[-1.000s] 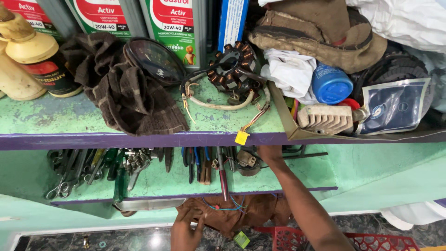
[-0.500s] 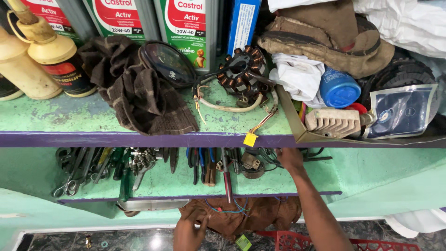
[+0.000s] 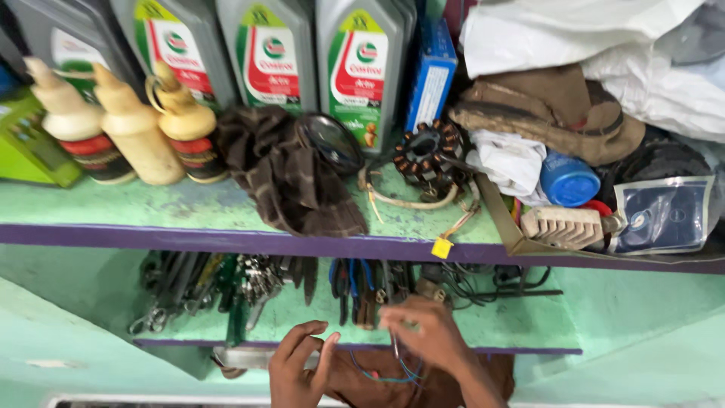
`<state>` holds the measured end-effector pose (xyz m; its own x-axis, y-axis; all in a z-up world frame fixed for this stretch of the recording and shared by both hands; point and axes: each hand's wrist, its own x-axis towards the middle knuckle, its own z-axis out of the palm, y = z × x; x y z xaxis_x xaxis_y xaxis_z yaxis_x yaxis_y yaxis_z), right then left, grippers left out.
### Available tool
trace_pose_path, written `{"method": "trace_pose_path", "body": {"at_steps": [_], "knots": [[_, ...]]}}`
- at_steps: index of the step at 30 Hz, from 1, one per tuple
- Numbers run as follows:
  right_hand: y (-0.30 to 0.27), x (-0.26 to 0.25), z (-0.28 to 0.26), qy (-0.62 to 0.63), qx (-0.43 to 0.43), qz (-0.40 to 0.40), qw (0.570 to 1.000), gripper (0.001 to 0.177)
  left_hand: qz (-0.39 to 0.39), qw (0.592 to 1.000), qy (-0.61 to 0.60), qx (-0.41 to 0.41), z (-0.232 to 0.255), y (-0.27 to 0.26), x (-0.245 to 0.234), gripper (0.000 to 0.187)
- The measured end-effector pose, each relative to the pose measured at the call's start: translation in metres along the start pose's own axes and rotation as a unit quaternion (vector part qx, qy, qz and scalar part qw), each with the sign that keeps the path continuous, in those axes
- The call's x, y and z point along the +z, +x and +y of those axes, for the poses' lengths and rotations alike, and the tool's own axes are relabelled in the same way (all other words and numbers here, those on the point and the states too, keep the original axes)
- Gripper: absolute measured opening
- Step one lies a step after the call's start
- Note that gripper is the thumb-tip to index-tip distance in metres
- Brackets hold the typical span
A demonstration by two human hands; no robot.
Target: The person wipes squeeze bottles and various motor parts with a cloth, places them onto a shelf, and picks up a plastic basin.
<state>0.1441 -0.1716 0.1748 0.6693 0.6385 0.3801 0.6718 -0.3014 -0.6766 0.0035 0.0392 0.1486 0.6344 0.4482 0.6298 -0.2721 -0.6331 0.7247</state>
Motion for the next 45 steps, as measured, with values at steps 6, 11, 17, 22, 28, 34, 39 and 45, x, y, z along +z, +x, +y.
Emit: {"method": "trace_pose_path", "body": {"at_steps": [6, 11, 17, 22, 28, 34, 39, 45], "knots": [[0.048, -0.050, -0.206, -0.055, -0.265, 0.170, 0.948, 0.037, 0.097, 0.986, 0.043, 0.129, 0.037, 0.058, -0.051, 0.016], [0.134, -0.028, -0.258, -0.184, -0.206, 0.224, 0.934, 0.054, 0.148, 0.958, 0.114, 0.219, 0.056, 0.107, -0.097, 0.036], [0.169, 0.021, -0.241, -0.280, -0.110, 0.230, 0.926, 0.043, 0.096, 0.973, 0.139, 0.160, 0.054, 0.131, -0.144, 0.045], [0.151, 0.026, -0.244, -0.245, -0.173, 0.268, 0.916, 0.027, 0.039, 0.975, 0.129, 0.175, 0.044, 0.133, -0.162, 0.047], [0.114, 0.012, -0.255, -0.316, -0.052, 0.294, 0.900, 0.030, 0.102, 0.942, 0.250, 0.198, 0.030, 0.144, -0.188, 0.052], [0.152, 0.070, -0.244, -0.385, -0.111, 0.267, 0.876, 0.063, 0.098, 0.937, 0.240, 0.235, 0.006, 0.163, -0.201, 0.046], [0.150, 0.084, -0.218, -0.339, -0.200, 0.242, 0.887, 0.057, 0.054, 0.942, 0.187, 0.274, -0.016, 0.178, -0.224, 0.049], [0.118, 0.044, -0.152, -0.401, -0.249, 0.307, 0.827, 0.060, -0.044, 0.949, 0.090, 0.297, -0.024, 0.190, -0.252, 0.051]]}}
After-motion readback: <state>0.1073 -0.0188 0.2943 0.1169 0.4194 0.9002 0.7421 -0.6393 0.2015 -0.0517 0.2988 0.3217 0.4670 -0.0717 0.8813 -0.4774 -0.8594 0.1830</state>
